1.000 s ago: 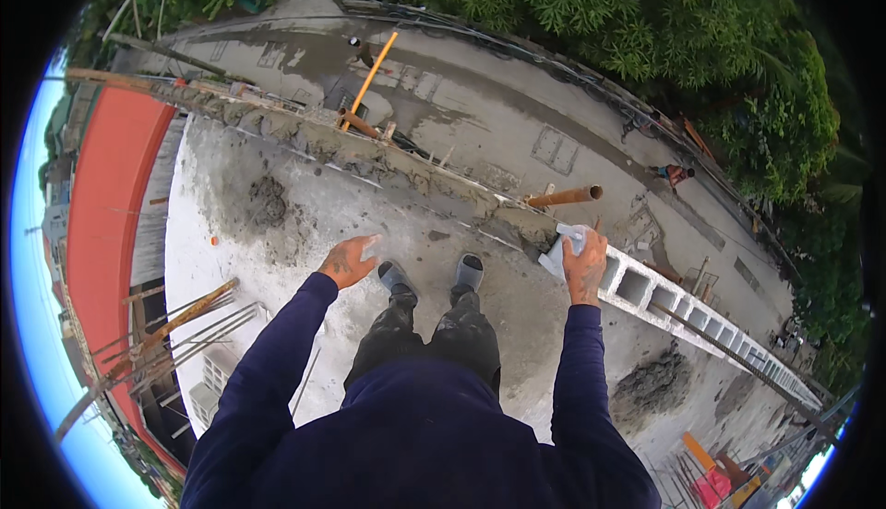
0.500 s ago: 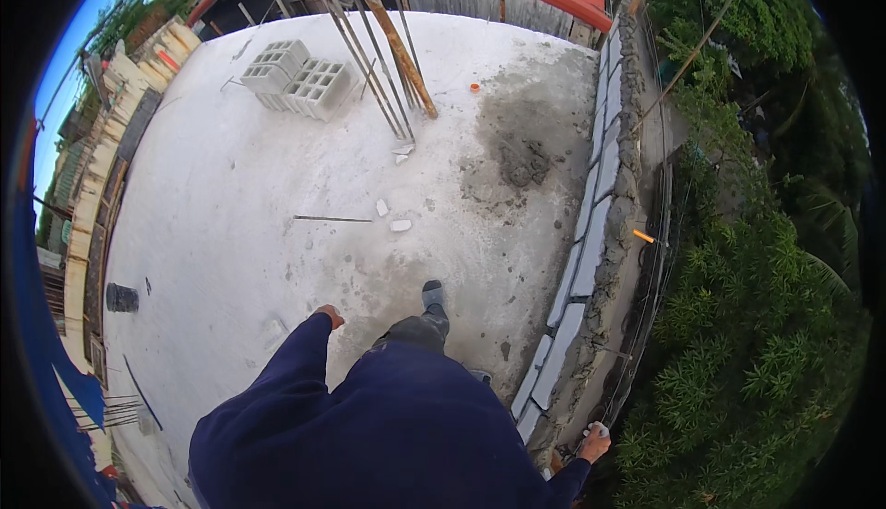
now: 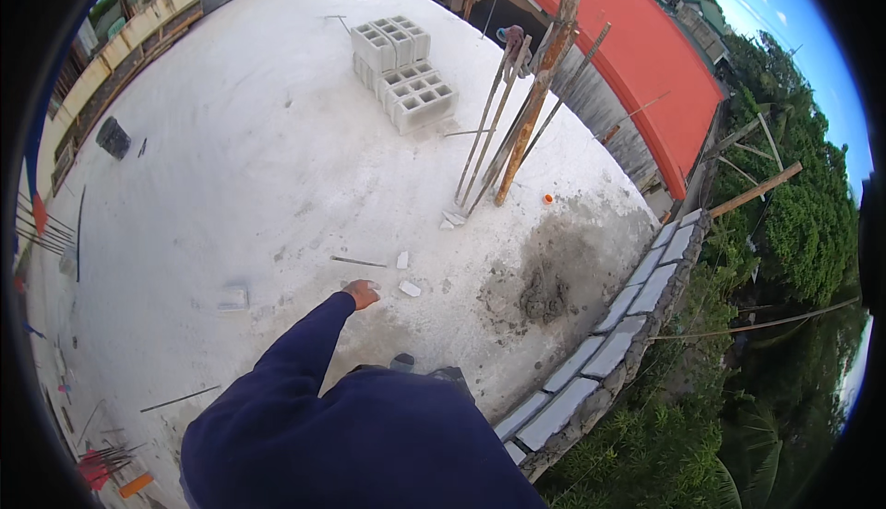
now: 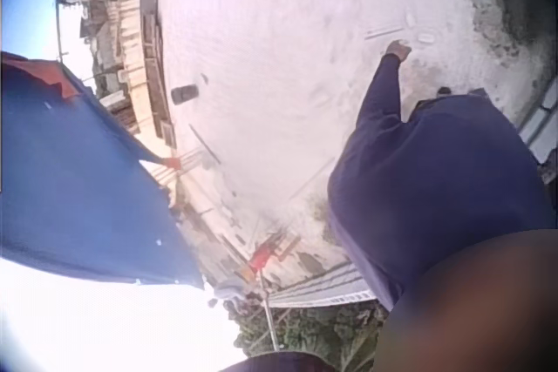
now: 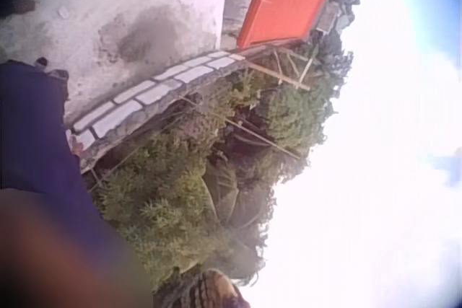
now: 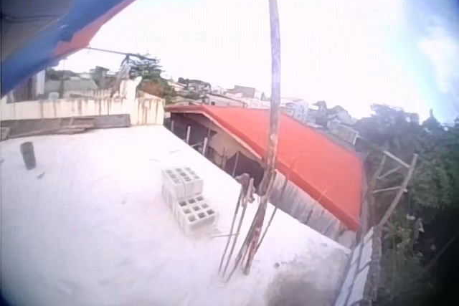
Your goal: The person repeatedly picks up hollow concrete blocks from a stack and places them onto a partially built wall. They align each block with the existing row and adjust its position by hand.
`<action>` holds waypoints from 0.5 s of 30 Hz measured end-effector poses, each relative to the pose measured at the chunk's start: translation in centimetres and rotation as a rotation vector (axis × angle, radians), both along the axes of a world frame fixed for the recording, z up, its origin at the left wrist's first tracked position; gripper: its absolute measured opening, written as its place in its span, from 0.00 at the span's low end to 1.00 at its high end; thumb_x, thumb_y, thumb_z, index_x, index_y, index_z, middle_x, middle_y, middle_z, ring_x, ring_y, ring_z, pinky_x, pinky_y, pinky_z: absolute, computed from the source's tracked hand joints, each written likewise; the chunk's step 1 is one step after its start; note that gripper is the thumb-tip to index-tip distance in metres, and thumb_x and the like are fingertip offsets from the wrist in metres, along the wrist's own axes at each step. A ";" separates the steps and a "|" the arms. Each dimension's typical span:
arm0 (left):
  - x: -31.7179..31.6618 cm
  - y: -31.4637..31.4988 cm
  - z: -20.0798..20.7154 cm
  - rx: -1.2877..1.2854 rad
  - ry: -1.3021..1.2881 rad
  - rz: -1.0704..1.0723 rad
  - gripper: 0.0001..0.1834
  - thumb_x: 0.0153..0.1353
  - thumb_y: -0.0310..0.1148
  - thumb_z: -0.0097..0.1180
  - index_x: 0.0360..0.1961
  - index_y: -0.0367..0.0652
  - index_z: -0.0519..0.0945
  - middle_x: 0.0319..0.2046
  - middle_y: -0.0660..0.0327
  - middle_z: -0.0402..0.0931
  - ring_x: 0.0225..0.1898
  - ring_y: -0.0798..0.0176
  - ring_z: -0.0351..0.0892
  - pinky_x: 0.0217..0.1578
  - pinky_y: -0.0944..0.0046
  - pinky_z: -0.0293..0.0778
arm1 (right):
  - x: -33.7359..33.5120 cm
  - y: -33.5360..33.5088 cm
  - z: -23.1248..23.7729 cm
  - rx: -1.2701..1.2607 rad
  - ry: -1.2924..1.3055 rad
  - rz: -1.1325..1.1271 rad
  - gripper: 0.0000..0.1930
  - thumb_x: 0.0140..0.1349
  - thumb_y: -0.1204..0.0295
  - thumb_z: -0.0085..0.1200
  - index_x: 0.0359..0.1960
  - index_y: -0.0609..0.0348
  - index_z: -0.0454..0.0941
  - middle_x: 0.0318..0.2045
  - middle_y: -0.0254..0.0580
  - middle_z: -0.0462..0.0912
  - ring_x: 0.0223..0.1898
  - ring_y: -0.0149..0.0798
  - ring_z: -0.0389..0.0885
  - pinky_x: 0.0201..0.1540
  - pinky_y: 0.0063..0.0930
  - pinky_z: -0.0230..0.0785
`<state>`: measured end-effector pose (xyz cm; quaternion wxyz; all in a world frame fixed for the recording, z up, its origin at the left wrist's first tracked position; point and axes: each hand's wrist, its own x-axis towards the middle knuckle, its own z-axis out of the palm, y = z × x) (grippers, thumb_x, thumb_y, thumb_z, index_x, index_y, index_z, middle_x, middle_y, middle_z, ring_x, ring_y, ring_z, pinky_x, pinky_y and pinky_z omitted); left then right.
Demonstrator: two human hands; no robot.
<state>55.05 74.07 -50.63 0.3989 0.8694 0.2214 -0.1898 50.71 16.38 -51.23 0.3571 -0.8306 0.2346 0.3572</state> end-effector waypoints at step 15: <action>3.1 6.3 5.3 0.073 -0.258 0.880 0.19 0.54 0.41 0.52 0.45 0.43 0.79 0.41 0.50 0.79 0.42 0.50 0.78 0.45 0.61 0.73 | 51.3 27.7 3.8 0.070 0.021 1.027 0.15 0.56 0.64 0.54 0.32 0.66 0.81 0.26 0.43 0.83 0.25 0.34 0.83 0.25 0.26 0.73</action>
